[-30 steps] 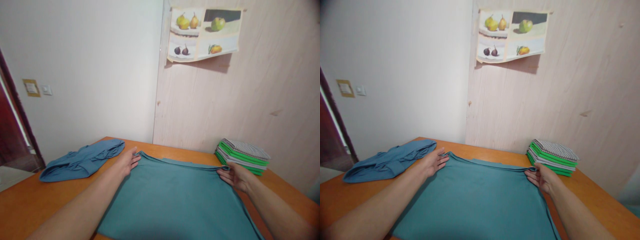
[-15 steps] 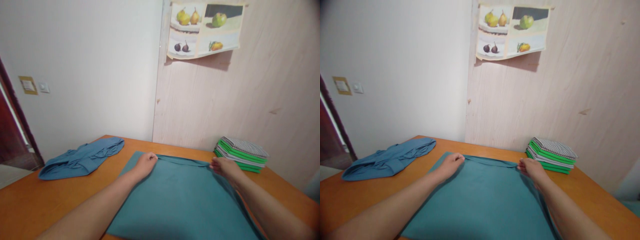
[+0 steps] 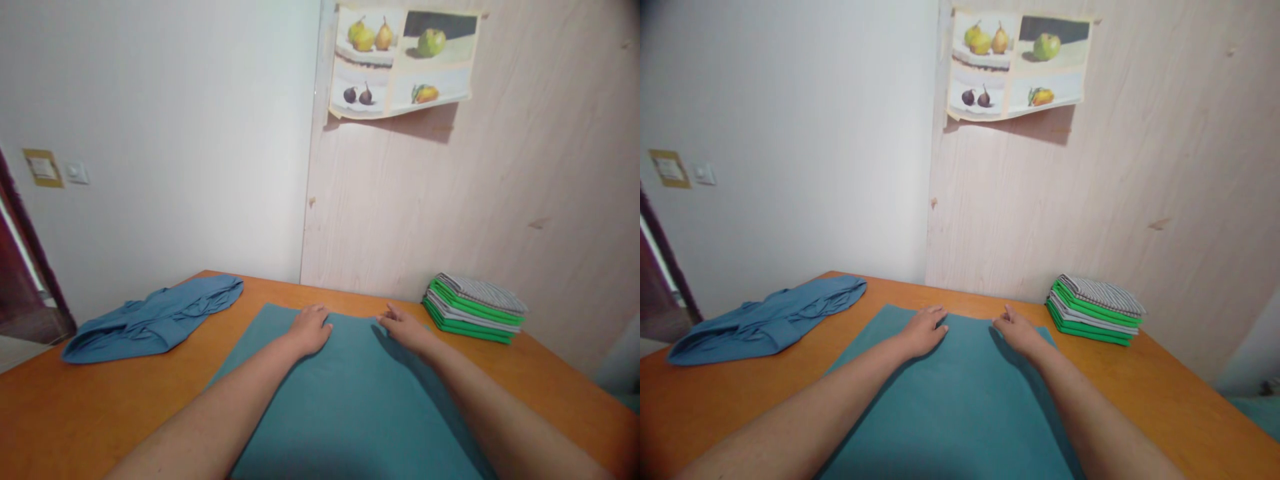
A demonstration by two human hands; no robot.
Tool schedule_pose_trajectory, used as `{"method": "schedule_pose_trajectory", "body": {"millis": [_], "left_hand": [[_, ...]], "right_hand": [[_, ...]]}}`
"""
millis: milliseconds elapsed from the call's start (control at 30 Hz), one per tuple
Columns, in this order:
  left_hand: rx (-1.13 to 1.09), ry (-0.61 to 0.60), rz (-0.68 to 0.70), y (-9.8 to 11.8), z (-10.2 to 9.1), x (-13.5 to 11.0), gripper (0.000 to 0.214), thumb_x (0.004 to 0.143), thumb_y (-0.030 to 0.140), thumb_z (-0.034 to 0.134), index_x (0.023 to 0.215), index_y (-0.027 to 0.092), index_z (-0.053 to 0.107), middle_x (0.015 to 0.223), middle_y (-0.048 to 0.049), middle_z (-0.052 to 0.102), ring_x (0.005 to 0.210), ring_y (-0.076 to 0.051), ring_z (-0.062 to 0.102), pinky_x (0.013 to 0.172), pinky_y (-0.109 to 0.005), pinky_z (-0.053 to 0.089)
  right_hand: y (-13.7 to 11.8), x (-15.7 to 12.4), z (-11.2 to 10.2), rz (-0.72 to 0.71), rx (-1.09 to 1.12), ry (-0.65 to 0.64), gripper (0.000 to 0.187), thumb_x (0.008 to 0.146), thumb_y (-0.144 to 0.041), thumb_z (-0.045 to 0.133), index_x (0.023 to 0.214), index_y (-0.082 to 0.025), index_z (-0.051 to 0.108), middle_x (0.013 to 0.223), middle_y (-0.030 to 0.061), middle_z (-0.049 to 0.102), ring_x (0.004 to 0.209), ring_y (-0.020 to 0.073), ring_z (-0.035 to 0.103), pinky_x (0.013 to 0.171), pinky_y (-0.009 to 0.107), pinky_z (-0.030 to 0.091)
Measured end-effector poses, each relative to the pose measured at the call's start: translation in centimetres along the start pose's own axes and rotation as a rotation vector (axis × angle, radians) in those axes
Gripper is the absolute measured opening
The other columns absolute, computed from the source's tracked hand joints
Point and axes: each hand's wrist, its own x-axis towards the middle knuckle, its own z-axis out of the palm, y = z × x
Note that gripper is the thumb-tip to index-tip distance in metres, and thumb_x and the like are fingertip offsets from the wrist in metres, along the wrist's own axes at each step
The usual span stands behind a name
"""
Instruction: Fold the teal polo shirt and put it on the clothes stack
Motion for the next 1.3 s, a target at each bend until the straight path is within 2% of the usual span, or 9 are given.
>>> {"method": "schedule_pose_trajectory", "body": {"millis": [133, 267, 400, 467, 667, 933, 1000, 1133, 1300], "left_hand": [[-0.075, 0.012, -0.042, 0.2, 0.6, -0.4, 0.042, 0.089, 0.039, 0.055, 0.127, 0.022, 0.063, 0.145, -0.0128, 0.050, 0.137, -0.032, 0.039, 0.117, -0.047, 0.021], [-0.026, -0.058, -0.038, 0.6, 1.1, -1.8, 0.056, 0.089, 0.052, 0.054, 0.135, 0.021, 0.056, 0.152, -0.0142, 0.041, 0.143, -0.036, 0.030, 0.118, -0.052, 0.013], [-0.056, -0.089, -0.064, 0.5, 1.3, -2.7, 0.063, 0.085, 0.058, 0.057, 0.137, 0.024, 0.053, 0.157, -0.0121, 0.033, 0.146, -0.036, 0.023, 0.119, -0.054, 0.006], [-0.076, -0.086, -0.072, 0.4, 1.3, -2.7, 0.062, 0.085, 0.058, 0.058, 0.136, 0.024, 0.053, 0.157, -0.0118, 0.032, 0.147, -0.036, 0.021, 0.119, -0.053, 0.004], [-0.212, -0.007, -0.037, 0.6, 1.2, -2.6, 0.045, 0.082, 0.047, 0.069, 0.120, 0.024, 0.063, 0.151, -0.0117, 0.043, 0.146, -0.034, 0.022, 0.120, -0.049, -0.002], [-0.533, 0.005, -0.148, 3.2, 0.4, -5.0, 0.030, 0.069, 0.035, 0.083, 0.094, 0.027, 0.068, 0.145, -0.0064, 0.051, 0.148, -0.032, 0.019, 0.120, -0.048, -0.003], [-0.525, -0.008, -0.140, 4.2, 0.3, -6.0, 0.032, 0.067, 0.039, 0.084, 0.092, 0.028, 0.068, 0.144, -0.0060, 0.052, 0.147, -0.033, 0.021, 0.120, -0.048, -0.005], [-0.487, -0.025, -0.140, 5.7, 0.5, -7.7, 0.037, 0.065, 0.044, 0.084, 0.094, 0.028, 0.069, 0.141, -0.0086, 0.055, 0.144, -0.035, 0.028, 0.119, -0.048, -0.007], [-0.311, -0.035, -0.084, 5.5, 1.4, -8.9, 0.039, 0.071, 0.048, 0.079, 0.101, 0.026, 0.070, 0.142, -0.0121, 0.054, 0.142, -0.037, 0.031, 0.119, -0.051, -0.003]], "right_hand": [[0.1, 0.2, 1.3, -0.098, -0.071, 0.016, 0.050, 0.083, -0.041, 0.062, 0.126, -0.018, 0.063, 0.119, 0.0140, 0.068, 0.122, 0.0293, 0.056, 0.107, 0.040, 0.039], [0.6, -1.6, 3.5, -0.178, -0.333, -0.149, 0.066, 0.090, -0.051, 0.051, 0.141, -0.010, 0.051, 0.150, 0.0195, 0.043, 0.141, 0.0318, 0.036, 0.117, 0.044, 0.025], [1.3, -3.1, 3.8, -0.174, -0.510, -0.268, 0.077, 0.090, -0.061, 0.047, 0.151, -0.015, 0.037, 0.161, 0.0136, 0.022, 0.149, 0.0329, 0.014, 0.119, 0.055, 0.012], [1.5, -3.2, 2.9, -0.150, -0.476, -0.256, 0.076, 0.088, -0.059, 0.052, 0.149, -0.015, 0.040, 0.160, 0.0141, 0.024, 0.148, 0.0329, 0.016, 0.119, 0.053, 0.014], [1.1, -4.8, -3.2, -0.052, -0.132, -0.011, 0.045, 0.082, -0.044, 0.065, 0.118, -0.017, 0.069, 0.130, 0.0125, 0.064, 0.125, 0.0291, 0.055, 0.112, 0.042, 0.034], [1.8, -14.0, -11.2, 0.212, 0.180, 0.151, 0.036, 0.079, -0.052, 0.063, 0.087, -0.017, 0.067, 0.086, 0.0050, 0.070, 0.082, 0.0179, 0.063, 0.067, 0.026, 0.047], [2.9, -16.4, -11.8, 0.259, 0.138, 0.166, 0.035, 0.077, -0.053, 0.063, 0.077, -0.019, 0.062, 0.074, 0.0026, 0.065, 0.069, 0.0152, 0.059, 0.058, 0.024, 0.042], [4.8, -21.1, -11.4, 0.118, -0.029, 0.227, 0.038, 0.078, -0.057, 0.061, 0.064, -0.022, 0.051, 0.059, -0.0024, 0.053, 0.059, 0.0139, 0.048, 0.055, 0.025, 0.036], [4.7, -25.7, -9.7, 0.073, -0.340, 0.130, 0.035, 0.078, -0.057, 0.065, 0.072, -0.023, 0.057, 0.063, -0.0010, 0.059, 0.058, 0.0153, 0.049, 0.054, 0.027, 0.031]]}}
